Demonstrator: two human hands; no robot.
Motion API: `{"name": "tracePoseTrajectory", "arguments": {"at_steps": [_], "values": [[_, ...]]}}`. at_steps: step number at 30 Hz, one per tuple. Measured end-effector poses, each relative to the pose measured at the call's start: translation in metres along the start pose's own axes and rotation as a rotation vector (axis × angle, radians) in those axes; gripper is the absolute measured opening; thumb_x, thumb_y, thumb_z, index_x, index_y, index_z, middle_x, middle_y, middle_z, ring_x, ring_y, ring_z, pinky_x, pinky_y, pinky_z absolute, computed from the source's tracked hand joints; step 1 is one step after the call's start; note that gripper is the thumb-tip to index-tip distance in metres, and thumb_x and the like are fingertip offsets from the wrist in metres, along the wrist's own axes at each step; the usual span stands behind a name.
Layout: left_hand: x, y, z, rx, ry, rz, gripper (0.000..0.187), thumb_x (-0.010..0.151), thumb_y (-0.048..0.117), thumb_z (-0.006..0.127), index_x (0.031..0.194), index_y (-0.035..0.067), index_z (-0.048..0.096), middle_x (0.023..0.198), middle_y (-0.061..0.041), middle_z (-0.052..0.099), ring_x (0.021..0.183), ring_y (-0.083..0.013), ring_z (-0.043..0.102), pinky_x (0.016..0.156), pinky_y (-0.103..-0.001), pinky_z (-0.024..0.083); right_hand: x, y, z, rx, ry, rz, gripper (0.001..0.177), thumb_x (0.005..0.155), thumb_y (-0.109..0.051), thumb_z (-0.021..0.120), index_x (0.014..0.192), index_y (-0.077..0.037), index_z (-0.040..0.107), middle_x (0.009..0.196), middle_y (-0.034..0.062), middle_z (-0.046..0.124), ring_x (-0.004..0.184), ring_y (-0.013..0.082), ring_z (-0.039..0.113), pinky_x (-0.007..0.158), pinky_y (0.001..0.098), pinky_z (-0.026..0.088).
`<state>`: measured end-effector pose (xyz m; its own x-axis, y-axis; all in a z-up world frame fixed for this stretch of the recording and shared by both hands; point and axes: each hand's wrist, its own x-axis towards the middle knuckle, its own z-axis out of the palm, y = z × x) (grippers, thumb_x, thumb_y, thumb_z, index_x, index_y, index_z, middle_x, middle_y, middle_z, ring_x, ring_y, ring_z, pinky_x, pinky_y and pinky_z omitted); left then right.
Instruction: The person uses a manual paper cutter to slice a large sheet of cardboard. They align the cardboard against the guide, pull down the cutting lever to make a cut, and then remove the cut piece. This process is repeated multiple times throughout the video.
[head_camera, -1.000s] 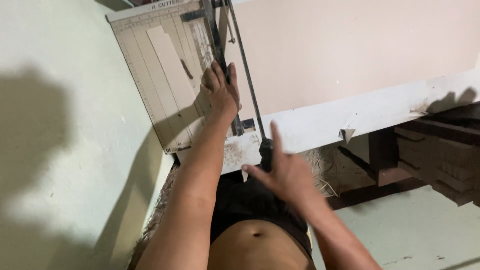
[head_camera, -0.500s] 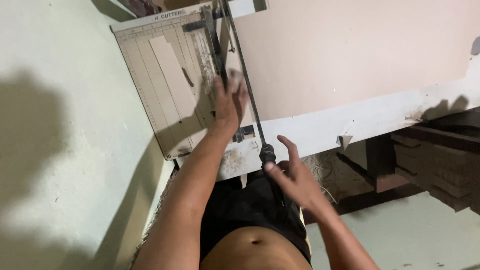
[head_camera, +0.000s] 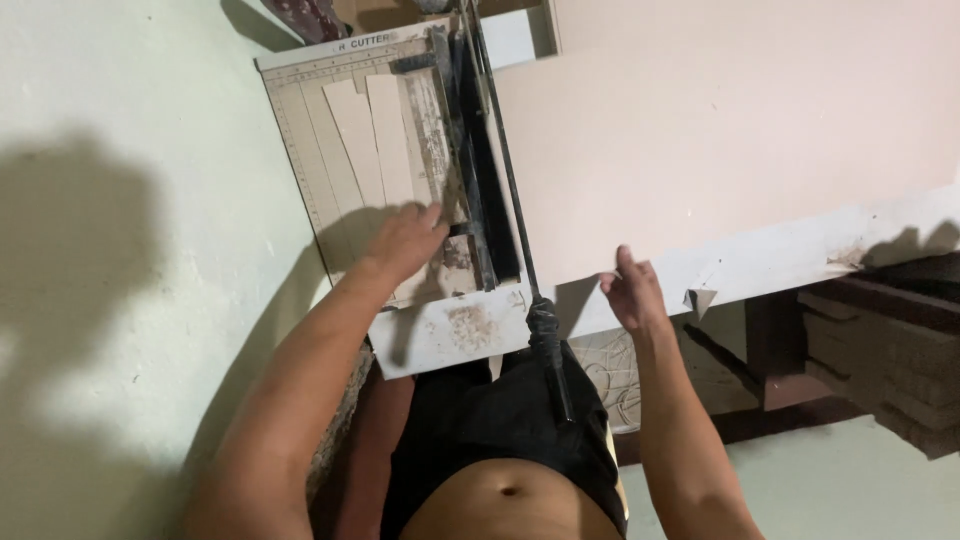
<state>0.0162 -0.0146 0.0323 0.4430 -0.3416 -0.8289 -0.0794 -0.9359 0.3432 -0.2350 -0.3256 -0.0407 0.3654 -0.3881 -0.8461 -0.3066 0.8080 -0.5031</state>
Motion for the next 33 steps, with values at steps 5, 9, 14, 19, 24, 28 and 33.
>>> {"name": "tracePoseTrajectory", "arguments": {"at_steps": [5, 9, 14, 19, 24, 28, 33], "values": [[0.014, 0.023, 0.001, 0.306, 0.267, 0.292, 0.053, 0.1, 0.017, 0.061, 0.15, 0.021, 0.045, 0.158, -0.02, 0.034, 0.146, -0.045, 0.032, 0.116, -0.066, 0.03, -0.025, 0.011, 0.053, -0.381, -0.034, -0.062, 0.028, 0.102, -0.025, 0.07, 0.089, -0.003, 0.06, 0.085, 0.0172, 0.074, 0.072, 0.0254, 0.077, 0.07, 0.0376, 0.067], [0.012, 0.074, -0.004, 0.215, 0.326, 0.182, 0.09, 0.088, 0.042, 0.078, 0.162, 0.031, 0.027, 0.162, -0.028, 0.025, 0.15, -0.052, 0.02, 0.12, -0.072, 0.013, -0.032, 0.0, 0.075, -0.35, -0.024, -0.094, 0.028, 0.102, -0.022, 0.069, 0.091, 0.003, 0.061, 0.084, 0.02, 0.073, 0.077, 0.0281, 0.078, 0.075, 0.0404, 0.067], [0.032, 0.097, 0.014, 0.284, 0.175, -0.019, 0.119, 0.083, 0.022, 0.086, 0.166, 0.016, 0.001, 0.164, -0.033, -0.01, 0.15, -0.0578, -0.009, 0.111, -0.083, 0.009, -0.01, -0.01, 0.062, -0.774, -0.151, -0.01, 0.047, 0.106, -0.048, 0.064, 0.095, -0.003, 0.073, 0.075, 0.0122, 0.068, 0.069, 0.0277, 0.075, 0.067, 0.0478, 0.065], [0.029, 0.103, 0.009, 0.247, 0.197, -0.012, 0.117, 0.083, 0.013, 0.085, 0.166, 0.013, 0.002, 0.163, -0.035, -0.009, 0.149, -0.0582, -0.01, 0.111, -0.083, 0.013, -0.143, -0.07, 0.158, -1.472, -0.203, -0.162, 0.051, 0.103, -0.061, 0.041, 0.13, -0.019, 0.054, 0.075, 0.0141, 0.076, 0.068, 0.0362, 0.074, 0.076, 0.0458, 0.057], [0.04, 0.098, 0.018, 0.297, 0.18, -0.034, 0.121, 0.083, 0.015, 0.085, 0.165, 0.016, -0.004, 0.163, -0.033, -0.013, 0.149, -0.0575, -0.011, 0.11, -0.083, 0.016, -0.216, -0.023, 0.171, -1.856, -0.293, -0.124, 0.093, 0.088, -0.053, 0.064, 0.161, -0.014, 0.022, 0.093, 0.0278, 0.076, 0.079, 0.0506, 0.075, 0.07, 0.0549, 0.062], [0.048, 0.097, 0.016, 0.245, 0.139, -0.044, 0.122, 0.081, 0.014, 0.085, 0.166, 0.016, -0.002, 0.163, -0.032, -0.015, 0.148, -0.0576, -0.014, 0.11, -0.084, 0.012, -0.119, 0.082, 0.084, -1.909, -0.197, -0.438, 0.068, 0.096, -0.027, 0.054, 0.154, -0.006, 0.026, 0.096, 0.0257, 0.074, 0.078, 0.046, 0.074, 0.07, 0.0562, 0.061], [0.042, 0.095, 0.021, 0.203, 0.209, -0.026, 0.122, 0.079, 0.015, 0.088, 0.166, 0.018, 0.003, 0.164, -0.032, -0.014, 0.149, -0.0576, -0.013, 0.109, -0.085, 0.01, -0.152, 0.059, 0.1, -1.768, -0.212, -0.338, 0.066, 0.097, -0.031, 0.054, 0.153, -0.013, 0.026, 0.099, 0.0256, 0.074, 0.084, 0.0505, 0.074, 0.076, 0.06, 0.06]]}}
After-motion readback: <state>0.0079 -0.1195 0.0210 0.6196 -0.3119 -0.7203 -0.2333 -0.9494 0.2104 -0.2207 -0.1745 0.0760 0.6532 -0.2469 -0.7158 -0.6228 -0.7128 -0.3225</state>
